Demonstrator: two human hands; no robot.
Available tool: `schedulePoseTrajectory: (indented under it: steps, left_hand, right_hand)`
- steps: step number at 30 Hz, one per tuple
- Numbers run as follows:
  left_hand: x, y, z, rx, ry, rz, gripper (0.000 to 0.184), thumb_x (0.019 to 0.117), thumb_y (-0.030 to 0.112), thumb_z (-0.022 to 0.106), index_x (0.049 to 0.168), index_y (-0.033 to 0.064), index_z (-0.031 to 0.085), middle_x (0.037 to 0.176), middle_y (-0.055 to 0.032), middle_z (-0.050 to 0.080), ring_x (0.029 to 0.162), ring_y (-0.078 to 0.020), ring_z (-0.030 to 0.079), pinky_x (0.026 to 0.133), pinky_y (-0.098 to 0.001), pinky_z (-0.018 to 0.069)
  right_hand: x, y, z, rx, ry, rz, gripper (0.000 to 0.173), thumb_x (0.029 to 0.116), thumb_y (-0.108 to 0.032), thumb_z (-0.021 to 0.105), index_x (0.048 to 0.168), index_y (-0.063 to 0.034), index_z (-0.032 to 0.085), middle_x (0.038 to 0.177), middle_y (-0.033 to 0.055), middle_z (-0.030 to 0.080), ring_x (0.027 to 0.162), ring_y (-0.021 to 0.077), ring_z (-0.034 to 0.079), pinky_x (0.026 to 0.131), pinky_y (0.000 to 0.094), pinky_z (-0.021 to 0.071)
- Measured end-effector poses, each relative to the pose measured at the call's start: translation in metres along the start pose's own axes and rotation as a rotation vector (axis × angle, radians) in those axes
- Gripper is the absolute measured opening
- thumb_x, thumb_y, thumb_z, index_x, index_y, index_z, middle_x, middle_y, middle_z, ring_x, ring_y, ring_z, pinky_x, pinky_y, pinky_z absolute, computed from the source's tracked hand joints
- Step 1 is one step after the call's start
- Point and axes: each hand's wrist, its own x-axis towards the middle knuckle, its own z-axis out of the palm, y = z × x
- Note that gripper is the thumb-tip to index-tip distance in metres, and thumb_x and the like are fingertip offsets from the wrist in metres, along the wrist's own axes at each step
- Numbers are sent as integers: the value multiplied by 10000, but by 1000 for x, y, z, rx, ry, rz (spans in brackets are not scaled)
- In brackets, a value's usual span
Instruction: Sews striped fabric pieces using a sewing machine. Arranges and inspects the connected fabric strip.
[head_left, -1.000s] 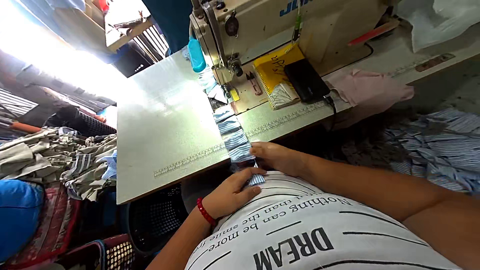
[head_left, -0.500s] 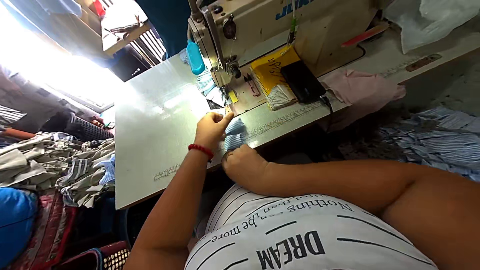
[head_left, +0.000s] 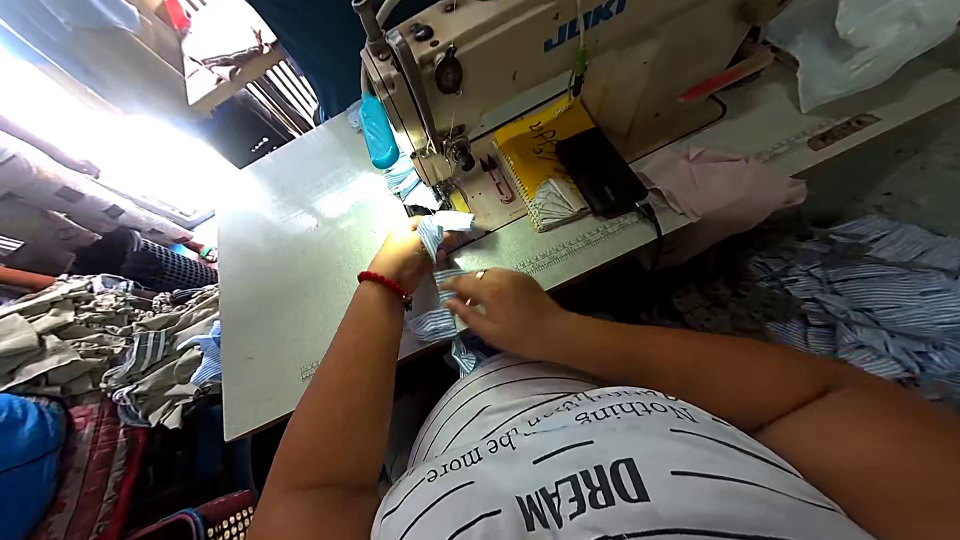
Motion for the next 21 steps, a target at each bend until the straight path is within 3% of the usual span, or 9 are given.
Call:
schedulePoseTrajectory:
  steps: [1,3,5,7,11,13,15,17,21]
  left_hand:
    - [-1,-5,1,-179,-32,-31,108,1062,98,471,1122,83,559,809,11,618,631,-47,585,572,-198,512]
    - [-2,-11,4,-228,-20,-33,117,1059,87,478,1140,78,561,805,2,617,611,-46,565,539,-190,486]
    - [0,-17,5,63,88,44,212,1038,93,543,1233,24,593,905,-61,647,725,-102,601,656,-276,522]
    - [2,-22,6,377,209,118,238,1006,109,576,1210,-3,628,904,-126,661,805,-215,623,764,-431,518]
    - [-9,-20,7,805,298,182,369,1012,234,601,1316,26,581,971,-189,693,894,-365,685,800,-585,544]
    - [-11,-31,5,966,362,370,372,999,236,629,1301,22,595,1091,-207,682,1000,-401,674,836,-596,545]
    - [-5,-44,0,996,345,641,279,962,99,642,1229,30,688,1246,-187,664,1169,-387,625,979,-563,505]
    - [3,-58,-5,1001,256,835,302,960,3,557,1190,66,742,1311,-128,682,1252,-329,620,1057,-538,471]
    - [4,-67,-8,1089,253,838,382,977,14,501,1295,70,704,1355,-92,680,1272,-281,633,1082,-517,460]
  right_hand:
    - [3,13,-6,7,92,34,294,1039,-224,552,1197,-47,725,1013,129,746,918,278,731,818,493,596]
    - [16,35,-21,27,172,155,294,1041,-209,543,1221,-29,691,1039,152,732,926,301,721,827,519,586]
    - [30,53,-31,21,191,248,332,1039,-226,551,1286,-28,652,1122,176,706,1007,327,698,892,532,562]
    - [39,59,-29,-62,179,241,356,1028,-234,572,1317,-46,660,1236,185,679,1147,361,651,979,561,516]
    - [36,51,0,-308,51,129,375,1014,-295,597,1340,-130,683,1377,109,649,1334,373,534,1022,636,426]
    - [32,51,8,-364,-35,143,418,1040,-353,550,1390,-145,646,1450,100,606,1409,378,469,1089,658,354]
    - [31,53,11,-385,16,143,429,1028,-363,546,1386,-153,652,1481,101,582,1445,384,432,1126,672,312]
    - [30,55,10,-430,105,127,414,1007,-356,574,1355,-156,675,1506,110,554,1466,395,396,1133,678,293]
    - [26,53,12,-480,120,58,413,999,-332,560,1344,-140,683,1454,103,606,1453,380,432,1141,689,281]
